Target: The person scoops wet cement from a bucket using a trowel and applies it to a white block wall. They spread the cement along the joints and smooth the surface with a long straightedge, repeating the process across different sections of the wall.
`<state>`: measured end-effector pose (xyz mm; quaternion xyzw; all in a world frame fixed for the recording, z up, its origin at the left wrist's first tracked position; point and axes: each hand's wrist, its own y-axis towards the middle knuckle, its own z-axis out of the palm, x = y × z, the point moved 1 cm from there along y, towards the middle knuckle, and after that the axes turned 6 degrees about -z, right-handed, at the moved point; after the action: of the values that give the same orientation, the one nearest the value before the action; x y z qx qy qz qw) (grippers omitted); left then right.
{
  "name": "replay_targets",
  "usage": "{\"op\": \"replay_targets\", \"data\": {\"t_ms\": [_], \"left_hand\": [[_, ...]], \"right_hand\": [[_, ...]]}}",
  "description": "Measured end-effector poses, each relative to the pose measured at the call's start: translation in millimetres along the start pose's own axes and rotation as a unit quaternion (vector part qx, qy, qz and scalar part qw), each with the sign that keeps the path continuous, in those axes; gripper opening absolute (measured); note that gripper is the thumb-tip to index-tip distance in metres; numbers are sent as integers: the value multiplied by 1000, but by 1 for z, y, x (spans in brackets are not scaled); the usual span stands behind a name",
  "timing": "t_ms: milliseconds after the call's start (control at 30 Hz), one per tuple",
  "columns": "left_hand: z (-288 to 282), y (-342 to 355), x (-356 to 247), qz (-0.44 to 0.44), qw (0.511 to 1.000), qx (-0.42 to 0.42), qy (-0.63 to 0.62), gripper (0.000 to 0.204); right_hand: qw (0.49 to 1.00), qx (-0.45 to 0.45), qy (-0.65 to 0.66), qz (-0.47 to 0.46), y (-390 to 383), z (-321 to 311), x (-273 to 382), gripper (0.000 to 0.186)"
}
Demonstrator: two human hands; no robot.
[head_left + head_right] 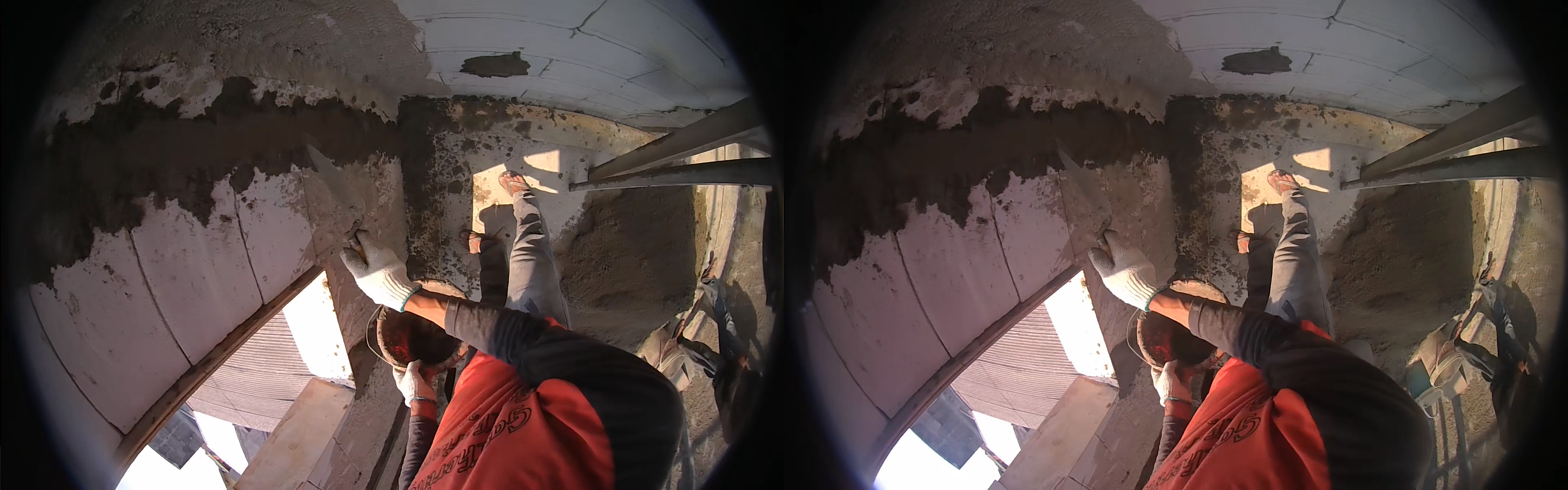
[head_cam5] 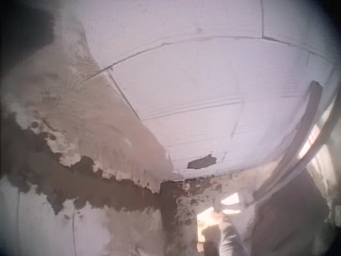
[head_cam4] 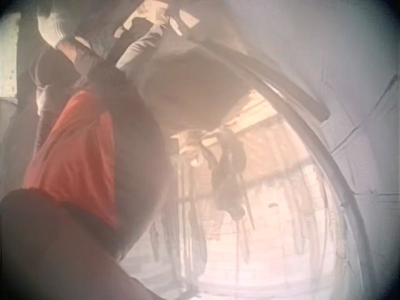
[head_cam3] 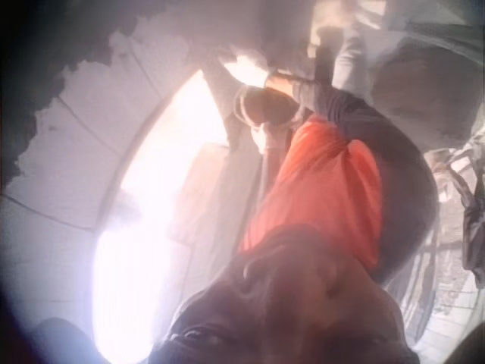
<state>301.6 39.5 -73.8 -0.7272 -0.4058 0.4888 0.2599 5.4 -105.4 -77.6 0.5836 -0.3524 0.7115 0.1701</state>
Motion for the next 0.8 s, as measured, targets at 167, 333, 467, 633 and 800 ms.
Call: {"op": "replay_targets", "data": {"t_ms": [167,333,467,633,800], "left_hand": [[52,1,-14,72,997,22,12,57],[121,-28,-57,229,963,109,88,64],[156,-30,-77,375,901,114,189,60],[184,-45,-109,384,875,152,252,57],[180,-35,-112,356,901,156,193,58]], "right_hand": [[885,289,-366,5,-47,-152,-72,33],[824,314,-471,-28,-102,-198,-118,40],[782,354,-510,48,-99,-174,-140,36],[767,524,-312,200,-80,-194,-85,36],[846,430,-314,22,-79,-220,-108,48]]}}
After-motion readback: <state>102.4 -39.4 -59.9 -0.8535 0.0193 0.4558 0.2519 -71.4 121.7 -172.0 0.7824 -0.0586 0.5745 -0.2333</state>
